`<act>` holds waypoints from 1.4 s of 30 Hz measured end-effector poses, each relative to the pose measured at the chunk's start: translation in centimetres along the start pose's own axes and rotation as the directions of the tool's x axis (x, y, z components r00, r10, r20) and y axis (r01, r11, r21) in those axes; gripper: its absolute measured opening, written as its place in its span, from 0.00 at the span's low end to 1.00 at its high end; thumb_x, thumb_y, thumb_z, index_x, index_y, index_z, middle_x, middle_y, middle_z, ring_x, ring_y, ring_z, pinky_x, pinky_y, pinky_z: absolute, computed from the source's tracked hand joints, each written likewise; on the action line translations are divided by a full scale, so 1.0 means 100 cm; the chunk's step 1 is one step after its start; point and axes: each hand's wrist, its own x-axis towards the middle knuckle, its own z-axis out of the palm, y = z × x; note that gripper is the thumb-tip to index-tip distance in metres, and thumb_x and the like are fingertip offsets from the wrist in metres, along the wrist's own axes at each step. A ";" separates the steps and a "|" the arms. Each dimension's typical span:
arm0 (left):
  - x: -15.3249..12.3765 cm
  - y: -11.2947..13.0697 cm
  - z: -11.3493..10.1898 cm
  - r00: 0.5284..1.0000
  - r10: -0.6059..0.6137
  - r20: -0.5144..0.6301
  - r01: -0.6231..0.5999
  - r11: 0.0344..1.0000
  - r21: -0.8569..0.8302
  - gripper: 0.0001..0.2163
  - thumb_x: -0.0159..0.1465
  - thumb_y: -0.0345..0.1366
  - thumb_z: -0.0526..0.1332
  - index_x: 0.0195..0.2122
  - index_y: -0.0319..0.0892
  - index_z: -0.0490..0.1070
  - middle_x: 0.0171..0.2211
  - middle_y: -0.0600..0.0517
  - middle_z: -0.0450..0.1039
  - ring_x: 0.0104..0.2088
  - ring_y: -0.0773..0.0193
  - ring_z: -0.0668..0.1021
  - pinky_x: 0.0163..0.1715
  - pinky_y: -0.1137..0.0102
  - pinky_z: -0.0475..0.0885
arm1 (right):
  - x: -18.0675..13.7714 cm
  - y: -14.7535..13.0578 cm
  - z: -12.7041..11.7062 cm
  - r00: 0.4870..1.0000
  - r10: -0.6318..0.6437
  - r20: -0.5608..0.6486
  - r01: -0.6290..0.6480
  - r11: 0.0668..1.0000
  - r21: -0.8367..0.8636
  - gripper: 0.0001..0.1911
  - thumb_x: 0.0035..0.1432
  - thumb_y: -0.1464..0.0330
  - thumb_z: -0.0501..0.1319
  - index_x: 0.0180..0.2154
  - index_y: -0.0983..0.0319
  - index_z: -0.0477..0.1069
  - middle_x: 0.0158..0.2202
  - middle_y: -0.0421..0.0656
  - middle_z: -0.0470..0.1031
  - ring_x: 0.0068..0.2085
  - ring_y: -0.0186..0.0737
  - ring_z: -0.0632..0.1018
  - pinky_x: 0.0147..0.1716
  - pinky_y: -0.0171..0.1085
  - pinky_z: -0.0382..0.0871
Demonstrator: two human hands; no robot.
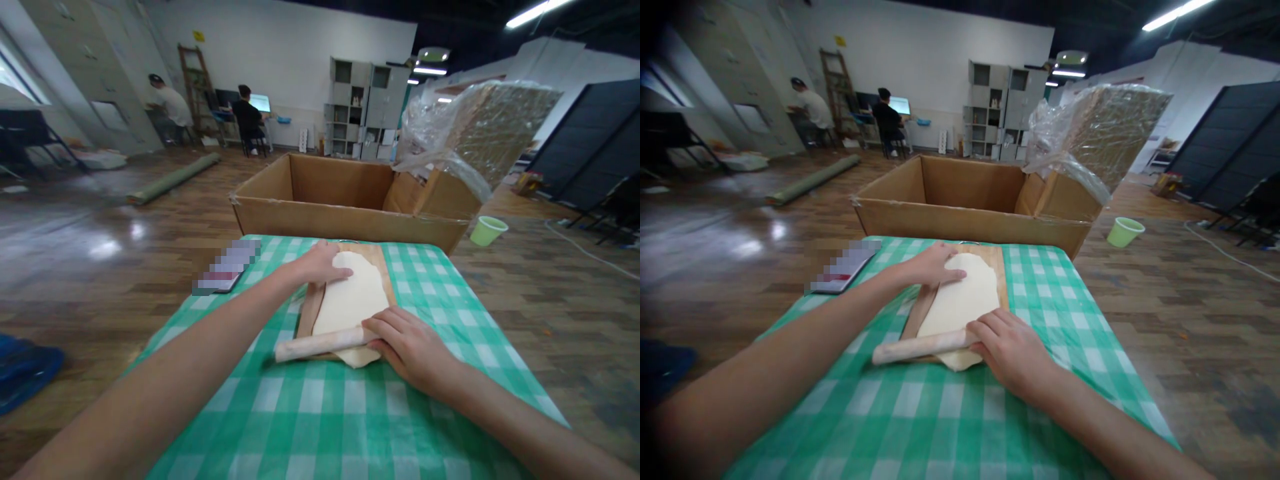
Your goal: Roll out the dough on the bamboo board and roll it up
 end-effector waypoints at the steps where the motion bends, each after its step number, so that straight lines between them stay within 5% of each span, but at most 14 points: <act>1: 0.006 -0.003 0.002 1.000 -0.027 0.000 0.027 1.000 -0.016 0.30 0.58 0.61 0.65 0.49 0.39 0.76 0.48 0.41 0.78 0.52 0.46 0.76 0.52 0.61 0.70 | 0.000 0.002 0.000 1.000 -0.014 -0.003 0.014 1.000 -0.013 0.11 0.72 0.70 0.57 0.51 0.62 0.74 0.46 0.50 0.80 0.46 0.49 0.79 0.47 0.48 0.76; 11: 0.042 -0.013 -0.010 0.952 -0.164 0.259 0.198 0.974 -0.111 0.26 0.45 0.58 0.73 0.33 0.40 0.80 0.34 0.46 0.81 0.35 0.53 0.80 0.34 0.67 0.69 | 0.004 0.012 0.009 0.995 -0.079 -0.056 0.078 0.997 -0.021 0.11 0.72 0.70 0.56 0.52 0.63 0.74 0.46 0.50 0.80 0.46 0.47 0.79 0.46 0.45 0.75; 18: 0.047 -0.009 -0.010 0.998 -0.031 0.050 0.041 0.976 -0.212 0.17 0.51 0.49 0.71 0.35 0.42 0.78 0.36 0.51 0.80 0.39 0.56 0.78 0.35 0.69 0.66 | 0.003 0.017 0.008 0.995 -0.086 -0.051 0.084 0.996 -0.037 0.12 0.72 0.71 0.55 0.53 0.63 0.73 0.46 0.51 0.80 0.46 0.49 0.80 0.45 0.47 0.76; 28: 0.052 -0.015 -0.005 0.968 -0.175 -0.179 0.071 0.879 -0.472 0.16 0.56 0.49 0.69 0.34 0.42 0.72 0.33 0.54 0.74 0.34 0.62 0.74 0.30 0.70 0.62 | 0.005 0.025 0.004 0.998 -0.028 -0.064 0.028 1.000 0.005 0.12 0.73 0.70 0.56 0.54 0.61 0.72 0.49 0.51 0.80 0.49 0.49 0.80 0.48 0.49 0.78; 33: 0.059 -0.026 0.009 0.963 -0.233 -0.133 0.132 0.844 -0.521 0.17 0.57 0.47 0.70 0.40 0.40 0.73 0.39 0.51 0.78 0.39 0.60 0.77 0.33 0.70 0.66 | 0.007 0.027 0.005 0.998 -0.023 -0.050 0.023 1.000 -0.006 0.12 0.74 0.69 0.54 0.54 0.61 0.71 0.49 0.51 0.80 0.49 0.49 0.81 0.48 0.49 0.78; 36: 0.061 -0.027 0.010 0.958 -0.260 -0.120 0.161 0.835 -0.527 0.18 0.59 0.48 0.69 0.42 0.39 0.73 0.41 0.48 0.79 0.39 0.58 0.78 0.34 0.69 0.68 | 0.013 0.035 0.002 0.999 0.026 -0.034 -0.026 1.000 -0.014 0.13 0.75 0.68 0.53 0.56 0.61 0.71 0.50 0.51 0.79 0.49 0.49 0.80 0.49 0.49 0.77; 39: 0.058 -0.023 -0.005 0.931 -0.281 -0.231 0.153 0.879 -0.452 0.19 0.62 0.49 0.67 0.45 0.39 0.72 0.44 0.45 0.78 0.42 0.56 0.78 0.40 0.67 0.70 | 0.029 0.049 -0.003 0.995 0.098 0.008 -0.098 0.995 -0.004 0.14 0.74 0.66 0.54 0.55 0.61 0.71 0.50 0.50 0.78 0.49 0.48 0.80 0.47 0.46 0.76; 42: 0.041 -0.013 -0.021 0.933 -0.136 -0.333 0.040 0.959 -0.279 0.15 0.68 0.47 0.61 0.44 0.39 0.73 0.45 0.44 0.78 0.45 0.56 0.78 0.46 0.66 0.70 | 0.048 0.060 -0.006 0.993 0.093 0.068 -0.092 0.996 -0.013 0.13 0.74 0.66 0.54 0.53 0.61 0.73 0.48 0.49 0.78 0.49 0.47 0.79 0.48 0.44 0.74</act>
